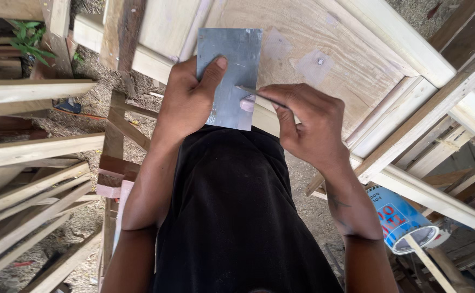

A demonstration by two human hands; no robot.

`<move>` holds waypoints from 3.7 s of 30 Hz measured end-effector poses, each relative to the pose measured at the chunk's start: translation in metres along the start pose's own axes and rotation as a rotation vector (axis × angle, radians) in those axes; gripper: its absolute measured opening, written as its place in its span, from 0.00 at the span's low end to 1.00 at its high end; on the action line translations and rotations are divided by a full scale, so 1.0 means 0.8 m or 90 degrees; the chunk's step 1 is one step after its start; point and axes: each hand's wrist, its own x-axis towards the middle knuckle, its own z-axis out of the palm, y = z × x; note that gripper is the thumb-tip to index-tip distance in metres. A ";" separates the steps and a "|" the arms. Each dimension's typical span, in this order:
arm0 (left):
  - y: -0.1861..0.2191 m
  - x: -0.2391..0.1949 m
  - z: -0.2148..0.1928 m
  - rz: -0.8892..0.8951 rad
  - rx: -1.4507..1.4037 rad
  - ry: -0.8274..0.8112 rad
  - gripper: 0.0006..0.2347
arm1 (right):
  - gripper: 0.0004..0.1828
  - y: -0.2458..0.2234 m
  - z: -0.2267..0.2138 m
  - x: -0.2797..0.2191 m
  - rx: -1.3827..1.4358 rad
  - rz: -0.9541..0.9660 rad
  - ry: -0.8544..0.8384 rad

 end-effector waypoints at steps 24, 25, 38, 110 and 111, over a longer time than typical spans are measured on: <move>0.068 0.118 -0.027 0.086 -0.162 -0.316 0.18 | 0.04 -0.125 0.007 -0.010 0.114 0.007 0.443; 0.072 0.110 -0.018 0.062 -0.256 -0.331 0.17 | 0.04 -0.129 0.006 -0.014 0.058 -0.019 0.448; 0.102 0.031 0.000 0.074 -0.649 -0.301 0.19 | 0.19 -0.075 0.044 -0.043 -0.258 -0.165 0.486; -0.056 -0.057 0.107 0.271 -0.787 0.639 0.20 | 0.04 -0.009 -0.075 0.083 0.164 -0.333 -0.337; -0.055 -0.057 0.111 0.255 -0.826 0.642 0.21 | 0.05 -0.004 -0.071 0.077 0.172 -0.313 -0.314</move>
